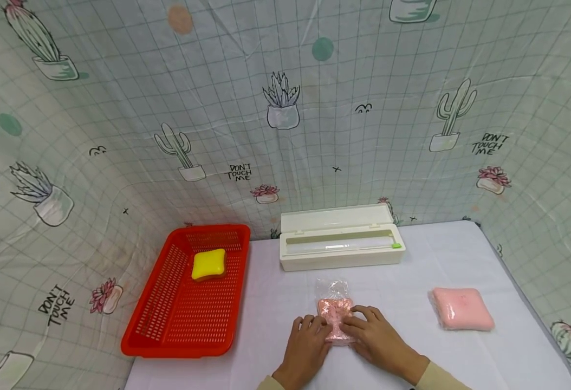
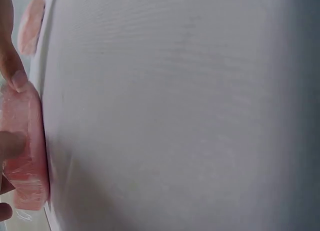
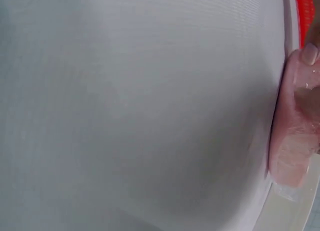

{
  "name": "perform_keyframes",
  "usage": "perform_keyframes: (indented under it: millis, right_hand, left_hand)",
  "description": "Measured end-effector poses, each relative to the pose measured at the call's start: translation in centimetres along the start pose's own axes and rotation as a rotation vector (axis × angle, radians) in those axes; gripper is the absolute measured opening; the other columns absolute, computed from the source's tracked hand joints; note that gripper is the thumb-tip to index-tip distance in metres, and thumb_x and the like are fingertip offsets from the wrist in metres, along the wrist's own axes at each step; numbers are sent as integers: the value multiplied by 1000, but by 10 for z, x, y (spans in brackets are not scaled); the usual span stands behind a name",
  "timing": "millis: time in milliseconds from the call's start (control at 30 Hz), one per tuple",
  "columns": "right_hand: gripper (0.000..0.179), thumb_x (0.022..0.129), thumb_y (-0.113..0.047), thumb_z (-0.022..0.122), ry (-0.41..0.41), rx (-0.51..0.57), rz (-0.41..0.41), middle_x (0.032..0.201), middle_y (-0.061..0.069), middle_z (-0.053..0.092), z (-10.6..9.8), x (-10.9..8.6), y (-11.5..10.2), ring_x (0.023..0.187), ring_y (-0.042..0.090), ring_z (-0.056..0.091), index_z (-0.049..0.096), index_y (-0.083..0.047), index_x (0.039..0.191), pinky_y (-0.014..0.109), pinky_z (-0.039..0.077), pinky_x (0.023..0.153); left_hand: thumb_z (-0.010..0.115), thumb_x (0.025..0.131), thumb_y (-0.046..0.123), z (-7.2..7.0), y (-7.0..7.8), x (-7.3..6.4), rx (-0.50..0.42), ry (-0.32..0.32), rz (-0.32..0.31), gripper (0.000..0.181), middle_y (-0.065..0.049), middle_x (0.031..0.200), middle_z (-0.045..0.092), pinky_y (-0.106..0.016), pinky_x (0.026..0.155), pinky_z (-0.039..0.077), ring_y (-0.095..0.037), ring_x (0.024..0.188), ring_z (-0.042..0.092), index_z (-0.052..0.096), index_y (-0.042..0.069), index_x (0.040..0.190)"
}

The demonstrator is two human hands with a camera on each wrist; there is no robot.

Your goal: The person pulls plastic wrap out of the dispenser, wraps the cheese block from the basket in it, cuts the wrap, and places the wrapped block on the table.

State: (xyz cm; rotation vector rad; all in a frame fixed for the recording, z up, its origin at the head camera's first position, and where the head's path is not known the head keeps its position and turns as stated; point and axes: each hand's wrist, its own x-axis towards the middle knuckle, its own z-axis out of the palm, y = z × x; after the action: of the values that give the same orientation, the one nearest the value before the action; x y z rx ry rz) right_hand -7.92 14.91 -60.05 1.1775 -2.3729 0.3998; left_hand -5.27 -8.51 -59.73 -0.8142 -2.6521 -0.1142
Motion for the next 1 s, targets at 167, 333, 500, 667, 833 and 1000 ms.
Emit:
perform_keyframes:
  millis: [167,333,500,667,833,1000]
  right_hand:
    - [38,74,-36,92,26,60,67,116,-6,73,-2,5,1,116,26,60,80,-19,106,47,44,96]
    - [32,82,-27,87,47,72,241,121,2,70,-5,19,6,116,29,61,77,-17,111,53,45,95]
    - [45,87,-23,85,4,87,430,126,16,68,-4,34,14,119,40,60,71,-4,125,60,44,98]
    - [51,94,-26,78,-68,154,561,124,21,70,1,43,22,118,43,61,65,4,133,61,44,100]
    - [51,99,-25,72,-139,260,679,119,19,73,7,51,30,117,42,61,62,7,137,60,43,102]
    - [44,97,-17,73,-151,324,757,104,15,74,13,58,36,107,38,64,65,8,132,56,46,97]
  left_hand:
    - [83,88,40,-1,0,4,-82,23,-68,32,8,111,69,-38,93,47,-13,107,59,75,23,114]
    - [83,89,31,-1,-4,18,-216,92,-200,32,3,110,69,-40,91,48,-17,104,60,73,17,116]
    - [80,92,26,5,-13,36,-338,102,-364,38,-4,115,69,-45,95,46,-23,108,60,68,8,123]
    - [76,95,27,10,-22,51,-409,42,-453,44,-9,120,70,-46,97,44,-27,111,60,65,2,130]
    - [73,96,28,12,-27,61,-442,-66,-480,49,-13,126,71,-48,101,41,-30,116,59,63,0,135]
    - [73,97,27,15,-29,66,-499,-119,-479,54,-16,126,71,-50,101,39,-32,117,58,59,-2,139]
